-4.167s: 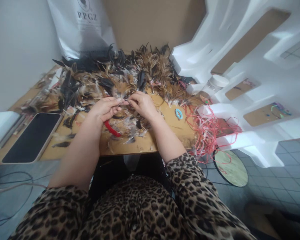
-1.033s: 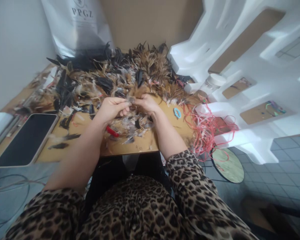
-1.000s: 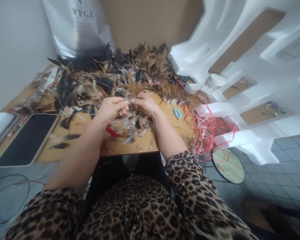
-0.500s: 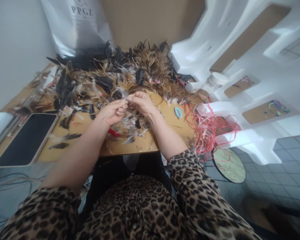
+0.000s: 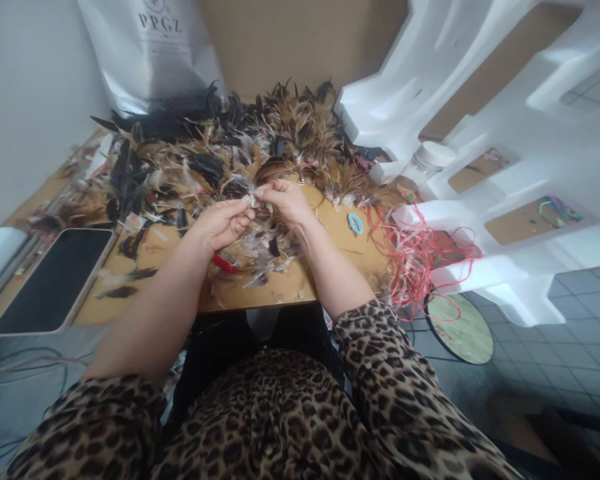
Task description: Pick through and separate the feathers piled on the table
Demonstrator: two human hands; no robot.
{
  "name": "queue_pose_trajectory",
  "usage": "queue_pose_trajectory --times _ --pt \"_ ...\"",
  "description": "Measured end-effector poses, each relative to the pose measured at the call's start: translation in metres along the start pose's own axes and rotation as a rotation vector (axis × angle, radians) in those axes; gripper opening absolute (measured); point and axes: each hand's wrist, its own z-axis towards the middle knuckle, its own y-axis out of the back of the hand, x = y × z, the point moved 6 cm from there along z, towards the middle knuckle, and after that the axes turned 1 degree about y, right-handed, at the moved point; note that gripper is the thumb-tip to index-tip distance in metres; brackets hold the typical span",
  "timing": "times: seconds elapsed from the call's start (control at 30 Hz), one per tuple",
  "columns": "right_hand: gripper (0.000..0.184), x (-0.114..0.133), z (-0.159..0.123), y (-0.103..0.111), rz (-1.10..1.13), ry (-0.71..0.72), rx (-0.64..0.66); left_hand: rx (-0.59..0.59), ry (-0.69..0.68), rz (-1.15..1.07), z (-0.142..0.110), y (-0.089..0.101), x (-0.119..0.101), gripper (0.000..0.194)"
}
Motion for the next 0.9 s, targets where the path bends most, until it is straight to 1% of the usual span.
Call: queue_pose_trajectory --times 0.13,0.2,0.27,0.33,0.43,0.53,0.7,0.8,0.9 --pt "0.021 -0.001 0.003 0.010 -0.004 0.022 -0.069 -0.087 -0.038 0.101 0.002 0.007 -0.003 0.026" --pt "0.020 -0.001 0.004 0.013 -0.010 0.029 -0.099 -0.154 -0.101 0.159 0.002 0.012 -0.008 0.029" --pt "0.019 -0.001 0.005 0.014 -0.008 0.034 -0.100 -0.199 -0.168 0.211 0.000 0.014 -0.012 0.031" --pt "0.018 -0.001 0.005 0.014 -0.006 0.034 -0.091 -0.204 -0.191 0.252 -0.001 0.014 -0.014 0.035" --pt "0.018 -0.001 0.004 0.014 -0.014 0.020 -0.094 -0.190 -0.189 0.333 -0.003 0.012 -0.014 0.039" --pt "0.017 -0.003 0.004 0.014 -0.008 -0.004 -0.094 -0.203 -0.229 0.412 -0.005 0.010 -0.016 0.035" --pt "0.016 -0.009 0.005 0.008 0.053 -0.045 -0.043 -0.247 -0.358 0.388 -0.006 0.010 -0.022 0.026" --pt "0.016 -0.017 0.005 0.004 0.077 -0.108 -0.028 -0.273 -0.510 0.391 -0.006 0.009 -0.028 0.019" --pt "0.016 -0.025 0.004 0.001 0.136 -0.196 -0.031 -0.274 -0.667 0.425 -0.010 0.004 -0.032 0.014"
